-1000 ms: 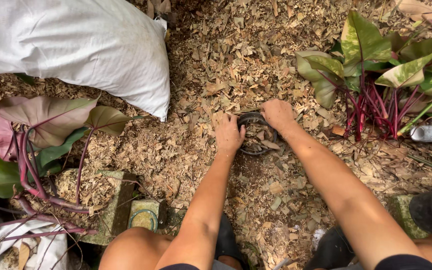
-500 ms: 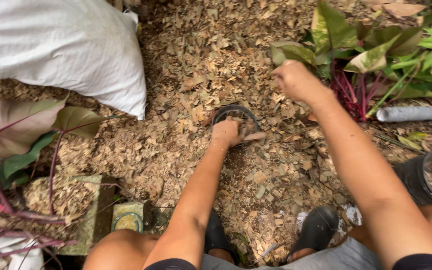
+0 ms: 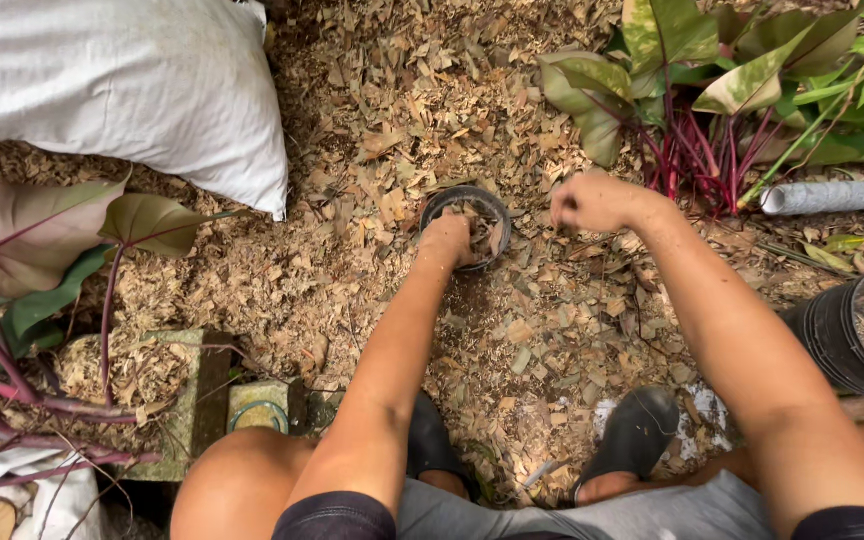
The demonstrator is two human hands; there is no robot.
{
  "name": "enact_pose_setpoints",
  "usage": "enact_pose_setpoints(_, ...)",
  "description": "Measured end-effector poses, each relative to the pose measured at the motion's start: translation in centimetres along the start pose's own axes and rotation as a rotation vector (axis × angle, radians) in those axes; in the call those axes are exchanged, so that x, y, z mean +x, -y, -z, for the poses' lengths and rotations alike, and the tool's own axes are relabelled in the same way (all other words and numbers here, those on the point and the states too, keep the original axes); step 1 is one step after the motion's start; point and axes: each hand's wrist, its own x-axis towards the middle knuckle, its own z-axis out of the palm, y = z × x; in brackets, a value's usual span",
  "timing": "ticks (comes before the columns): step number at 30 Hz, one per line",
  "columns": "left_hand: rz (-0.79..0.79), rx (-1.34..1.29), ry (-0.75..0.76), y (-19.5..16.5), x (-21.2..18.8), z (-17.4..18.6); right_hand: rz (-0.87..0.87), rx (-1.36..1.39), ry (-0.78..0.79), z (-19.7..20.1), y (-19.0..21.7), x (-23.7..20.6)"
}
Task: The person kneels on a mulch-covered ground in a plant nursery and pots a variegated monstera cutting. They fill a small black pot with wood-chip growing medium, position the cutting in the pot, add more medium around it, and press the medium down by hand to settle the plant.
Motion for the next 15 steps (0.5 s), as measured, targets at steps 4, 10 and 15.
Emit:
enact_pose_setpoints(4, 0.014, -0.020, -0.121, 0.6, 0.8, -2.2, 0.056, -0.020, 0.532, -5.8, 3.2, -0.9)
enact_pose_setpoints(10, -0.057, -0.026, 0.083, 1.1, 0.6, 1.1, 0.028, -0.095, 0.683, -12.9, 8.3, -1.1)
enact_pose_setpoints(15, -0.058, 0.018, 0.058, 2.1, 1.0, 1.8, -0.006, 0.018, 0.114, -5.6, 7.4, 4.0)
